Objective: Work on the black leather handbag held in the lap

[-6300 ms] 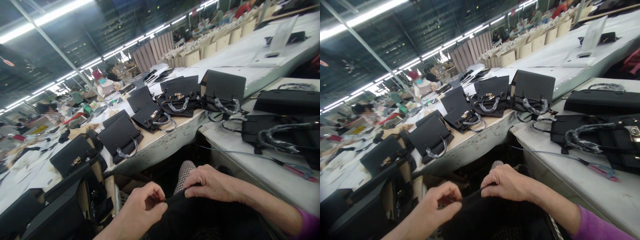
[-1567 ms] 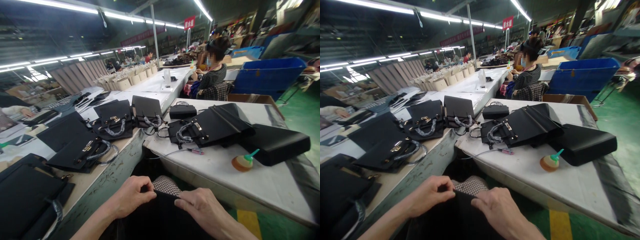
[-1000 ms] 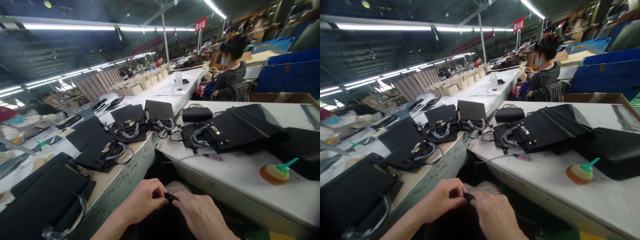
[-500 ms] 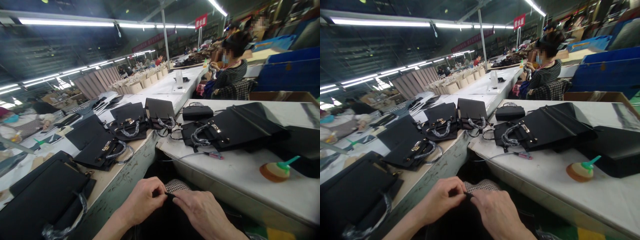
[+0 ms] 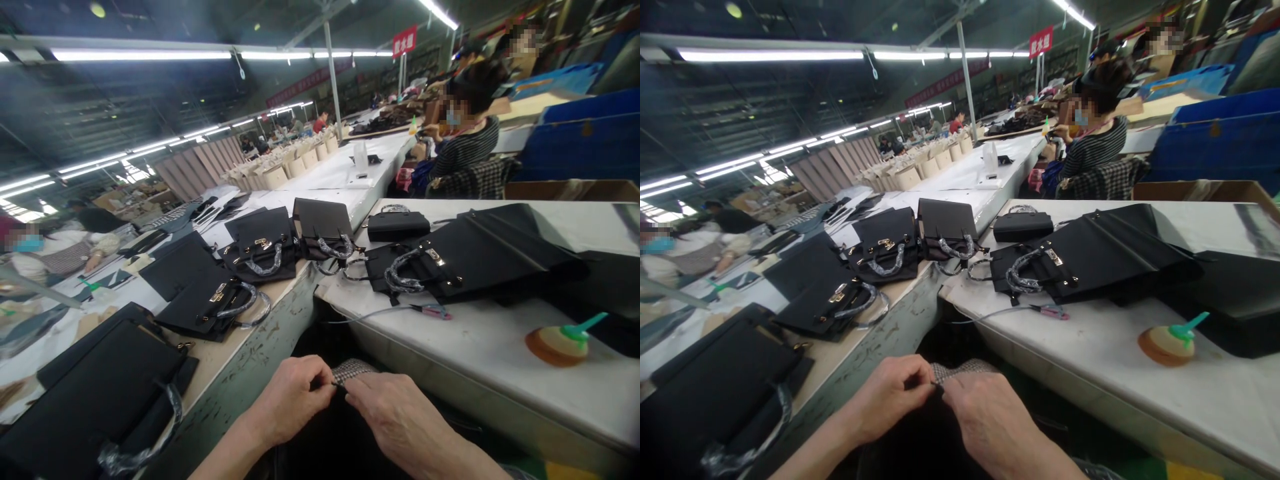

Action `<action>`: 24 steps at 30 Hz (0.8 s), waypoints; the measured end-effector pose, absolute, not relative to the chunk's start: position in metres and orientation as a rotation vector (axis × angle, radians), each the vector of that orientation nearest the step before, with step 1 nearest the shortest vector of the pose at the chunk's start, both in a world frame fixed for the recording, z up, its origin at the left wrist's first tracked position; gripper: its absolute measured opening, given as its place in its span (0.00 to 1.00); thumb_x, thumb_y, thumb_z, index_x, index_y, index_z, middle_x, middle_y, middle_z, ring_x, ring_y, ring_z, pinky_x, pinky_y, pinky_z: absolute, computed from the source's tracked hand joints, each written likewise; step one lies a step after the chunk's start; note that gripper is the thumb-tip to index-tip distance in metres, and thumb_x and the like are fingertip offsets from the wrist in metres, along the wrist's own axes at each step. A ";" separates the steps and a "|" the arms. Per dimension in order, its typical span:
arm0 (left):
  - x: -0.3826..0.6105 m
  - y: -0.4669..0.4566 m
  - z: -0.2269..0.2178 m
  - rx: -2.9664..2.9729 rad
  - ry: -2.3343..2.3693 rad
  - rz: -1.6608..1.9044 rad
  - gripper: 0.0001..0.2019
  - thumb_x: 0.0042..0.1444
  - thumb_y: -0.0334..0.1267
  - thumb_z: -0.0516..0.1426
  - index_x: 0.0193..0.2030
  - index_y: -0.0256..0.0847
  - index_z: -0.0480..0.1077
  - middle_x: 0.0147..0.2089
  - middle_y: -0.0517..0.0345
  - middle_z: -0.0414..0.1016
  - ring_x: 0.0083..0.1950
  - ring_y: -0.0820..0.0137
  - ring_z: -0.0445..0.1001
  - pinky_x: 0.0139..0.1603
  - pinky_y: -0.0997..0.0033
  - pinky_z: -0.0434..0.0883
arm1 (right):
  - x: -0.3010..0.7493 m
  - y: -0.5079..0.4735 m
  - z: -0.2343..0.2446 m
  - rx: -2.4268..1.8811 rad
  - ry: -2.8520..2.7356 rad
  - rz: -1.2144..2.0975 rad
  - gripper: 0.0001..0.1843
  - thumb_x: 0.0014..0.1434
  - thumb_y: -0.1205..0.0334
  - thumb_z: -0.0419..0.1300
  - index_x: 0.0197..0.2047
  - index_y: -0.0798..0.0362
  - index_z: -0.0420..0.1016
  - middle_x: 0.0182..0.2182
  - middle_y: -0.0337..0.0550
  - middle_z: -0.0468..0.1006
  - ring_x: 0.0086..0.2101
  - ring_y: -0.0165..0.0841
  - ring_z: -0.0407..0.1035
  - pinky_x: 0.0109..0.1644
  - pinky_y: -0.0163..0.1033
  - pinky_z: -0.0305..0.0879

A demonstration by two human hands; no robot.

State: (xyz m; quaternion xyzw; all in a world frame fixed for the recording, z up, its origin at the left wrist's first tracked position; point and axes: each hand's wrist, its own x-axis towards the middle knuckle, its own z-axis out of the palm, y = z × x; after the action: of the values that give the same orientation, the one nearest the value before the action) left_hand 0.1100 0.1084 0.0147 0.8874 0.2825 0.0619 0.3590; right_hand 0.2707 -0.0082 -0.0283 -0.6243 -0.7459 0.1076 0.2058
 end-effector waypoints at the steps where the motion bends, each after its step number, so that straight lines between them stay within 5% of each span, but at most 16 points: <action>1: 0.111 0.108 0.014 2.267 0.742 0.163 0.07 0.53 0.27 0.58 0.26 0.39 0.68 0.28 0.64 0.72 0.31 0.74 0.68 0.34 0.74 0.60 | 0.269 -0.006 -0.027 -1.749 -2.130 0.292 0.10 0.62 0.74 0.56 0.39 0.50 0.74 0.35 0.39 0.80 0.32 0.37 0.74 0.30 0.41 0.50; 5: 0.114 0.109 0.013 2.166 0.796 0.180 0.06 0.53 0.29 0.58 0.26 0.39 0.69 0.28 0.62 0.74 0.32 0.73 0.69 0.35 0.73 0.62 | 0.262 0.003 -0.022 -1.914 -2.090 0.338 0.10 0.64 0.72 0.57 0.38 0.50 0.77 0.32 0.40 0.82 0.30 0.39 0.76 0.28 0.41 0.47; 8: 0.108 0.111 0.016 2.047 0.798 0.144 0.03 0.54 0.30 0.59 0.35 0.39 0.69 0.36 0.59 0.78 0.36 0.71 0.74 0.36 0.75 0.66 | 0.262 0.004 -0.021 -1.930 -1.956 0.368 0.10 0.67 0.66 0.56 0.36 0.50 0.76 0.28 0.39 0.82 0.29 0.38 0.76 0.29 0.40 0.49; 11: 0.096 0.112 0.019 1.813 0.847 0.135 0.16 0.49 0.28 0.61 0.44 0.41 0.63 0.44 0.57 0.79 0.41 0.69 0.77 0.38 0.75 0.69 | 0.265 0.002 -0.024 -1.909 -1.910 0.384 0.11 0.69 0.65 0.54 0.36 0.48 0.75 0.28 0.38 0.81 0.29 0.38 0.76 0.30 0.40 0.51; 17: 0.082 0.109 0.021 1.788 0.984 0.135 0.02 0.52 0.30 0.60 0.34 0.37 0.72 0.32 0.61 0.77 0.36 0.71 0.74 0.37 0.75 0.66 | 0.266 -0.001 -0.027 -1.916 -1.934 0.362 0.12 0.69 0.64 0.52 0.35 0.49 0.72 0.26 0.37 0.80 0.27 0.37 0.75 0.28 0.40 0.47; 24: 0.084 0.110 0.023 1.961 0.929 0.109 0.07 0.56 0.33 0.59 0.37 0.42 0.80 0.34 0.63 0.79 0.38 0.70 0.74 0.40 0.75 0.66 | 0.267 0.003 -0.023 -1.942 -1.860 0.489 0.13 0.69 0.62 0.53 0.33 0.48 0.73 0.25 0.36 0.79 0.26 0.35 0.74 0.28 0.38 0.51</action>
State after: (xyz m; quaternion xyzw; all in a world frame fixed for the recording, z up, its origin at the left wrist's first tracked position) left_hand 0.0841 0.1098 0.0231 0.7987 0.3783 0.0444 0.4658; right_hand 0.2673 0.0026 -0.0234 -0.6958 -0.6664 0.1752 0.2027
